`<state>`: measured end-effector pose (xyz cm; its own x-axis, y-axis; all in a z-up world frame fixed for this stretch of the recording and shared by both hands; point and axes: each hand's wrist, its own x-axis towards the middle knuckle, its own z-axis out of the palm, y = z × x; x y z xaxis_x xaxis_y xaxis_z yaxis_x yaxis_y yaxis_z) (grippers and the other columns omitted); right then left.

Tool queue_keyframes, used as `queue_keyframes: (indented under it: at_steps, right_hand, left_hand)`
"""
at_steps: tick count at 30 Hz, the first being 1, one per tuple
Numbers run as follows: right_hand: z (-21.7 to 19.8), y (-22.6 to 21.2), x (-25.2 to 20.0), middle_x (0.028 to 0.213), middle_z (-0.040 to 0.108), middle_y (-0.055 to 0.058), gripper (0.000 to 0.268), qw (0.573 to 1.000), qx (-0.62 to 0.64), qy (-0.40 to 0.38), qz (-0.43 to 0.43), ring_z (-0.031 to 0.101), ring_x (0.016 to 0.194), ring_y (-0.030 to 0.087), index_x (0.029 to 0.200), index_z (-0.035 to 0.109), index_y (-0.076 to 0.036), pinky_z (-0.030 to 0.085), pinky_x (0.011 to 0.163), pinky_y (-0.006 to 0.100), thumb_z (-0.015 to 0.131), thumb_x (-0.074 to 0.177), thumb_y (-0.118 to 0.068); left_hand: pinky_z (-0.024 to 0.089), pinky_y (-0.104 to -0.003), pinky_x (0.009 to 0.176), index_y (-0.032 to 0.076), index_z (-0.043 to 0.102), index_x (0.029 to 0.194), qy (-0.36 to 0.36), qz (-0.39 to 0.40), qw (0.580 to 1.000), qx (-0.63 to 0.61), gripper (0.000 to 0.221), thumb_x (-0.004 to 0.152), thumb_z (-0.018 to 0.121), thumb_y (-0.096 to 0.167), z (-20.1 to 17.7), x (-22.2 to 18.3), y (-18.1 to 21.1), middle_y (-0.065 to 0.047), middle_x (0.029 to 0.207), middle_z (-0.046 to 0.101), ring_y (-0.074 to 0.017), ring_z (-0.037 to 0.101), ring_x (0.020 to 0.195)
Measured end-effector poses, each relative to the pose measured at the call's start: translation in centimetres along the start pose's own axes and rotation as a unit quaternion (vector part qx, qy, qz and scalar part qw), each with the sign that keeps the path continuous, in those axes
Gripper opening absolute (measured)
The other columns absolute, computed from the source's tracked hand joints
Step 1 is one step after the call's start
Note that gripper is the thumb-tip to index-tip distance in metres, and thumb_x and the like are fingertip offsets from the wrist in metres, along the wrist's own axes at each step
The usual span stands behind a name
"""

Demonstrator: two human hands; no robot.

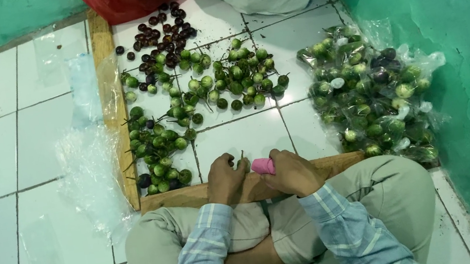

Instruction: Cleaning small green fruits with a cloth and placing them into a plastic bag

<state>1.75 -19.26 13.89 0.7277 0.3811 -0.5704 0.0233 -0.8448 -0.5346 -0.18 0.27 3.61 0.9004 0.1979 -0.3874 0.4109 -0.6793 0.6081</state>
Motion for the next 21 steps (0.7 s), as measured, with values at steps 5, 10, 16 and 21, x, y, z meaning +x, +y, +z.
queue_keyframes:
  at_steps: [5,10,16,21]
  right_hand:
    - [-0.6,-0.1,-0.2,0.107,0.07,0.026,0.052,1.0,0.008,0.02,-0.016,0.072,0.105,0.043,0.126,0.061,0.004,0.059,0.078,0.049,0.064,0.087,-0.031]
    - [-0.8,0.5,0.7,0.106,0.068,0.027,0.053,0.997,0.047,0.054,-0.02,0.071,0.103,0.045,0.127,0.06,0.004,0.058,0.077,0.051,0.066,0.088,-0.032]
    - [-1.5,1.2,1.1,0.107,0.067,0.026,0.054,0.995,0.073,0.069,-0.013,0.071,0.103,0.045,0.127,0.059,0.002,0.058,0.077,0.052,0.068,0.089,-0.035]
    - [-2.2,1.1,1.0,0.106,0.066,0.026,0.053,0.993,0.095,0.067,-0.014,0.07,0.103,0.047,0.127,0.059,0.002,0.057,0.076,0.053,0.067,0.09,-0.036]
  left_hand:
    - [0.059,-0.05,0.082,-0.003,0.069,0.118,0.037,0.027,0.999,0.026,0.046,0.093,0.067,0.035,1.8,3.4,-1.6,-0.021,0.102,0.072,-0.039,0.072,0.102]
    - [0.059,-0.051,0.082,-0.003,0.068,0.119,0.071,0.064,0.995,0.038,0.042,0.094,0.066,0.031,1.5,6.7,-0.4,-0.021,0.1,0.073,-0.04,0.072,0.101]
    - [0.057,-0.054,0.086,-0.006,0.061,0.13,0.118,0.098,0.988,0.033,0.046,0.094,0.066,0.022,0.8,9.6,3.0,-0.024,0.101,0.072,-0.0437,0.07,0.104]
    - [0.056,-0.055,0.088,-0.009,0.055,0.136,0.146,0.114,0.983,0.015,0.049,0.094,0.065,0.015,1.1,12.3,4.5,-0.026,0.1,0.072,-0.0448,0.069,0.105]
